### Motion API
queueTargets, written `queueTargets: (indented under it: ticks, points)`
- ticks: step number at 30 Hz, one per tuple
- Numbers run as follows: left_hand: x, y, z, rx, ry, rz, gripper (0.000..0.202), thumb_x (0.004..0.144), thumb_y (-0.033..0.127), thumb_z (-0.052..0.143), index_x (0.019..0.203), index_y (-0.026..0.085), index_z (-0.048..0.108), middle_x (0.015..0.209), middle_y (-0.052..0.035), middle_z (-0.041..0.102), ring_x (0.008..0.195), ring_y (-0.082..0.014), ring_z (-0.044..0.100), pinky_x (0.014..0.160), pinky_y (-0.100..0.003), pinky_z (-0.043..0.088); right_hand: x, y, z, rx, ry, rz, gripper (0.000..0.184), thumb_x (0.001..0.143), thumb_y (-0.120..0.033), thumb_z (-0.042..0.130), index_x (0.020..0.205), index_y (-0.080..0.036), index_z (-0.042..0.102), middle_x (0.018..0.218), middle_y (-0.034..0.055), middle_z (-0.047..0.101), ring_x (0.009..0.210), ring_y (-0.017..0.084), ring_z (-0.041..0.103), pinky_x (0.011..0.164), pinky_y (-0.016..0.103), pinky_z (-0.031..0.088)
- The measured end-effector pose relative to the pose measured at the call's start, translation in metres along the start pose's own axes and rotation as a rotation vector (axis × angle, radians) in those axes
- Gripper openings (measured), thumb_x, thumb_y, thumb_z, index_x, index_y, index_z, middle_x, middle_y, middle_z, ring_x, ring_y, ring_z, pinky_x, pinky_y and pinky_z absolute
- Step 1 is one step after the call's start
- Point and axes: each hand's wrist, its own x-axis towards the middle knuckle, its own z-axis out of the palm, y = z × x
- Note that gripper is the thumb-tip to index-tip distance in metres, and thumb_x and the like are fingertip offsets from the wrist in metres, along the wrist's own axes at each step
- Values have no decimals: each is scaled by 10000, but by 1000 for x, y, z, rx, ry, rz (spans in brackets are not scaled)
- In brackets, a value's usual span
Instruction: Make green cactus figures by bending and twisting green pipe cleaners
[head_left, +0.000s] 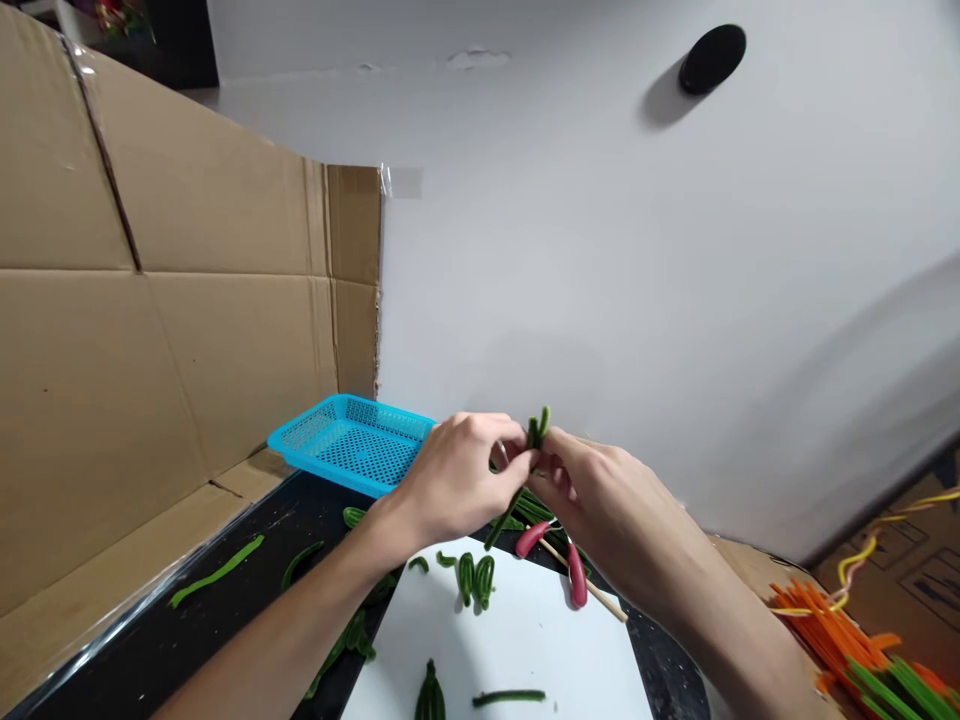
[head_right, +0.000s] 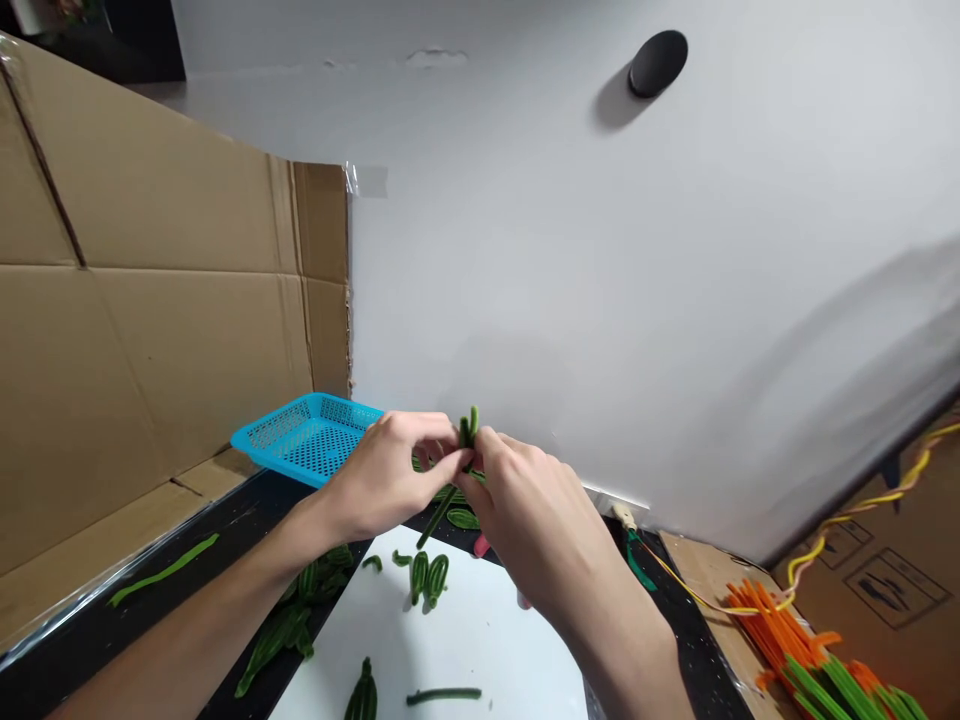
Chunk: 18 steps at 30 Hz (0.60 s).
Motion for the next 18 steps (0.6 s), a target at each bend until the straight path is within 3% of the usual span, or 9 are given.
queueTargets:
  ticks: [5, 11, 15, 18]
  points:
    - [6, -4, -2, -408, 162, -102, 305, 949, 329, 688, 694, 162, 668, 658, -6, 646, 637, -148, 640, 599, -263, 479, 0, -10, -1, 115, 119, -47, 250, 1079, -456, 522, 936, -250, 524, 774, -35, 703, 520, 131, 611, 540, 286, 391]
    - [8, -5, 2, -685, 215, -168, 229, 914, 347, 745, 823, 138, 724, 813, -51, 739, 710, -150, 693, 641, -253, 554, 1, -24, 7, 183, 232, 0, 267, 1072, -437, 531, 893, -240, 530, 794, 18, 717, 654, 195, 690, 559, 310, 400]
    - [11, -8, 0, -660, 248, -189, 245, 871, 310, 780, 1047, 157, 705, 880, -34, 729, 647, -132, 692, 589, -252, 532, 3, -19, 8, 242, 323, 12, 220, 1043, -317, 544, 844, -232, 585, 707, -6, 711, 602, 173, 680, 566, 308, 430]
    - [12, -11, -3, -489, 350, -147, 430, 849, 243, 785, 1246, 189, 632, 1019, -58, 725, 786, -176, 728, 618, -273, 544, 5, -11, 4, 162, 342, 60, 196, 1006, -281, 560, 820, -234, 600, 658, -21, 694, 567, 165, 653, 571, 310, 437]
